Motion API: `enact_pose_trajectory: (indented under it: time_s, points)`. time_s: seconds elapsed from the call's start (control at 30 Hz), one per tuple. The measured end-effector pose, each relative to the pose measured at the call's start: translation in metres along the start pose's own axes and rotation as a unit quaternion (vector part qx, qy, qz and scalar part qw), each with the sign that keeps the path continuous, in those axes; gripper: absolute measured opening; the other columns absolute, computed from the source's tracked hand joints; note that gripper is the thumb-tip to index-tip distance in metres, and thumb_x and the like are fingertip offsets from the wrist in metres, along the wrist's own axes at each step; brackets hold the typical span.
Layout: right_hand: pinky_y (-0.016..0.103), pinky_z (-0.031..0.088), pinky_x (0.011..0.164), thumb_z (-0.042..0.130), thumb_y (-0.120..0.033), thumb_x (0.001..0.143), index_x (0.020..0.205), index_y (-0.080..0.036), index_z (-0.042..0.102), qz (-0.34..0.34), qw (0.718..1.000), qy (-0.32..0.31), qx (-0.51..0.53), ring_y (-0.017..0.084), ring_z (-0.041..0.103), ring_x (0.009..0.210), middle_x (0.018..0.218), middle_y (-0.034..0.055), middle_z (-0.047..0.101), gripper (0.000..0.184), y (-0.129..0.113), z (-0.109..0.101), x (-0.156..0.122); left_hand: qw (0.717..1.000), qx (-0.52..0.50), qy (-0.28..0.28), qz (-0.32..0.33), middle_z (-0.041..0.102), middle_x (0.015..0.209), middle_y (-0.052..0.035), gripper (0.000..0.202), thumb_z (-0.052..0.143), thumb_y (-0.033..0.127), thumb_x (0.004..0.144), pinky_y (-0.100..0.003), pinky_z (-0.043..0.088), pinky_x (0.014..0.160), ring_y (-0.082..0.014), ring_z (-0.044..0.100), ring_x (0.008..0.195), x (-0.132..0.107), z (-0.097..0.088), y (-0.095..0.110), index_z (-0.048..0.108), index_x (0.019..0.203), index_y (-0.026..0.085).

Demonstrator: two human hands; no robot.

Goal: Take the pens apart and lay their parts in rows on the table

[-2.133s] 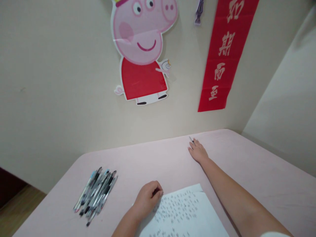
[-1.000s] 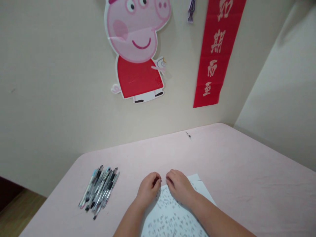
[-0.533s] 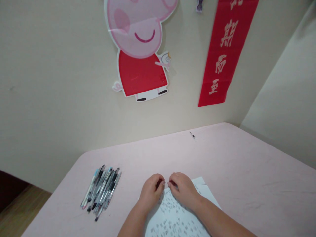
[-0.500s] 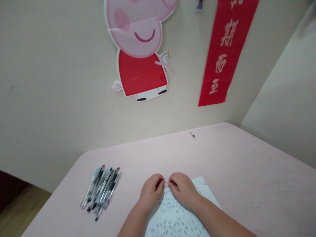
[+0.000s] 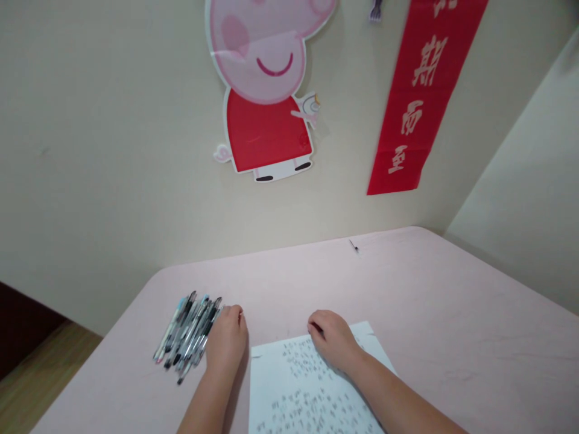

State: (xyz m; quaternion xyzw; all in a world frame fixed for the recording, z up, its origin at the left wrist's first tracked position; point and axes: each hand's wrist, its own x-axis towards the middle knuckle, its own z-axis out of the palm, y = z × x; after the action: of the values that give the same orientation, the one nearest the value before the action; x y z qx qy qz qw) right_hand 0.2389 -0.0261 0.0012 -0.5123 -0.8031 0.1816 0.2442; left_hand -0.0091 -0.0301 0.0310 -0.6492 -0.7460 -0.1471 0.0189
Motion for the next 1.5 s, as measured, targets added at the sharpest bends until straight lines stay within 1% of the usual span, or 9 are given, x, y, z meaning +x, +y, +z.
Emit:
enact_pose_trajectory:
  time_s: [0.23,0.47,0.63,0.93,1.03,1.13,1.3,1.4,1.5]
  points:
    - [0.026,0.036,0.071,0.045,-0.016,0.085,0.078,-0.018,0.062,0.000,1.000,-0.004,-0.007,0.016,0.054,0.077,0.079,0.0027,0.063,0.018,0.002,-0.001,0.000,0.984,0.165,0.004,-0.068,0.058,0.099,-0.0158,0.024,0.038,0.022,0.086,-0.031,0.045,0.071,-0.0245,0.060,0.086,0.000,-0.012,-0.021,0.057,0.096,0.010]
    - [0.027,0.035,0.070,0.044,-0.023,0.089,0.076,-0.017,0.062,-0.001,0.999,-0.006,-0.041,0.016,0.054,0.076,0.077,0.0041,0.063,0.023,-0.002,-0.004,-0.005,0.975,0.201,-0.028,-0.089,0.061,0.095,-0.0175,0.031,0.027,0.013,0.088,-0.028,0.046,0.063,-0.0239,0.065,0.079,-0.001,-0.010,-0.022,0.056,0.098,0.008]
    - [0.028,0.035,0.072,0.053,-0.036,0.086,0.081,-0.017,0.063,0.001,0.997,-0.047,-0.058,0.018,0.055,0.080,0.082,0.0046,0.064,0.022,-0.012,-0.013,-0.009,0.977,0.194,-0.048,-0.076,0.063,0.094,-0.0211,0.032,0.028,0.008,0.085,-0.032,0.047,0.064,-0.0270,0.065,0.080,-0.002,-0.011,-0.017,0.057,0.099,0.004]
    - [0.029,0.037,0.072,0.059,-0.026,0.080,0.084,-0.018,0.064,0.011,0.991,-0.119,-0.054,0.020,0.058,0.085,0.088,0.0069,0.067,0.011,-0.030,-0.017,-0.006,0.985,0.168,-0.041,-0.006,0.064,0.089,-0.0153,0.028,0.032,0.006,0.084,-0.034,0.045,0.075,-0.0265,0.062,0.089,0.010,-0.027,0.019,0.060,0.090,0.010]
    - [0.030,0.038,0.072,0.059,-0.028,0.080,0.085,-0.017,0.064,0.008,0.990,-0.128,-0.054,0.021,0.058,0.085,0.088,0.0081,0.067,0.013,-0.041,-0.012,-0.006,0.989,0.136,-0.035,0.036,0.062,0.090,-0.0110,0.022,0.037,0.011,0.086,-0.032,0.044,0.078,-0.0231,0.060,0.091,0.013,-0.024,0.050,0.058,0.092,0.014]
    - [0.031,0.038,0.074,0.060,-0.027,0.078,0.085,-0.017,0.064,0.000,0.992,-0.114,-0.045,0.022,0.058,0.085,0.088,0.0087,0.066,0.013,-0.046,-0.007,-0.008,0.997,-0.041,-0.019,0.059,0.059,0.091,-0.0087,0.019,0.036,0.014,0.088,-0.030,0.044,0.075,-0.0192,0.058,0.083,0.010,-0.013,0.075,0.055,0.093,0.015]
    - [0.029,0.040,0.071,0.057,-0.017,0.075,0.077,-0.018,0.061,0.012,0.995,-0.025,0.098,0.018,0.055,0.077,0.079,0.0045,0.061,0.004,-0.029,-0.002,0.004,0.961,-0.241,0.028,0.130,0.054,0.092,-0.0057,0.015,0.038,0.016,0.086,-0.030,0.045,0.078,-0.0175,0.054,0.086,0.000,0.015,0.085,0.052,0.092,0.018]
    - [0.027,0.041,0.064,0.055,-0.018,0.076,0.083,-0.017,0.058,0.112,0.953,0.031,0.280,0.014,0.053,0.067,0.072,0.0013,0.057,0.008,-0.015,0.005,0.024,0.942,-0.301,0.059,0.135,0.054,0.090,-0.0050,0.013,0.039,0.019,0.086,-0.031,0.046,0.078,-0.0182,0.054,0.087,-0.006,0.028,0.082,0.052,0.091,0.019]
    - [0.023,0.038,0.054,0.060,-0.030,0.074,0.086,-0.018,0.056,0.192,0.855,0.046,0.480,0.011,0.049,0.056,0.065,-0.0024,0.053,0.018,-0.011,0.013,0.041,0.930,-0.334,0.071,0.138,0.055,0.088,-0.0040,0.011,0.041,0.022,0.087,-0.032,0.047,0.075,-0.0181,0.055,0.084,-0.010,0.036,0.081,0.052,0.088,0.020]
